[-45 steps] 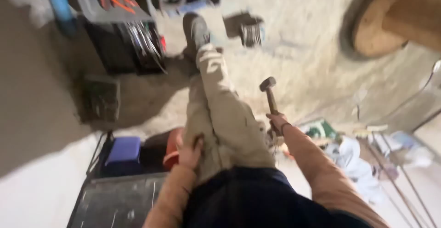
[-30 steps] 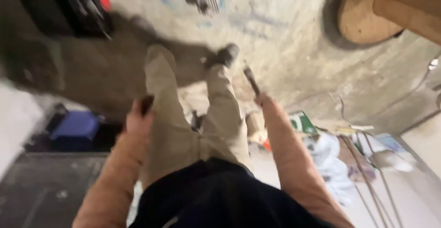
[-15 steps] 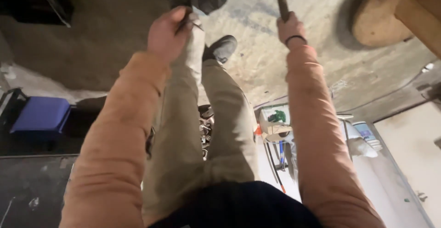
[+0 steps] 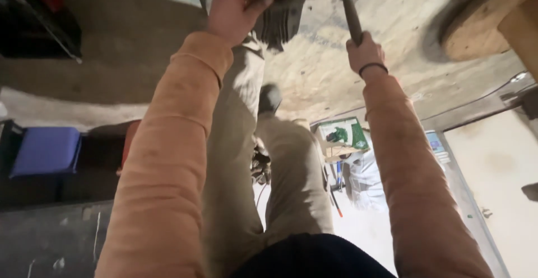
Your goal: The person sits on the workshop floor with an electric motor housing on their lap and repeatedly hammers a component fitted into the housing, using a mallet held in one hand while steadying the housing with the other, pausing to reposition the part and check the fit.
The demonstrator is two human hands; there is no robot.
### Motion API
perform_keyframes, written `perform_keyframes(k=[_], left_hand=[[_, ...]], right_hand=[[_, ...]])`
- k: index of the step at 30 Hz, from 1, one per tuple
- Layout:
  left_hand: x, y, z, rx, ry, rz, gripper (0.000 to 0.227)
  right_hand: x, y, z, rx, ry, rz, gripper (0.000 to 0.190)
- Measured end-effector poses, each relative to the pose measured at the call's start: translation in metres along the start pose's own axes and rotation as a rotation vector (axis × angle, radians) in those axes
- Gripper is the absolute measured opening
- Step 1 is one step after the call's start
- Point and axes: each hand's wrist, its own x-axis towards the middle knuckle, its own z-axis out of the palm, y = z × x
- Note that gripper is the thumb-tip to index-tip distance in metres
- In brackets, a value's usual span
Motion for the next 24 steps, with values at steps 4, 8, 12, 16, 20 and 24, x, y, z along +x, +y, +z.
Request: perform_keyframes(k=[4, 8, 12, 16, 20, 24], left_hand=[[0.019, -0.023, -0.003, 0.066, -0.096, -0.062, 0.022], [0.044, -0.042, -0.002, 0.089, -0.26, -0.088, 0.018], [0.067, -0.019, -0.015, 0.178, -0.449, 0.028, 0.017], [0.059, -0.025, -0.009, 0.188, -0.362, 0.132, 0.019], [0.054, -0.021, 0.003, 0.116, -0.38, 0.048, 0.019], [0.041, -0.031, 0.012, 0.174, -0.318, 0.145, 0.016]], right_hand=[[-0.003, 0.0, 0.0, -0.009, 0.008, 0.001, 0.053], [-0.002, 0.0, -0.01, -0.021, -0.027, 0.005, 0.059], [-0.016, -0.006, -0.02, -0.041, -0.087, -0.007, 0.059], [-0.007, -0.014, -0.031, -0.074, -0.04, -0.109, 0.059], [-0.016, -0.021, -0.056, -0.06, -0.181, 0.002, 0.058], [-0.027, -0.043, -0.083, -0.003, -0.276, 0.083, 0.054]])
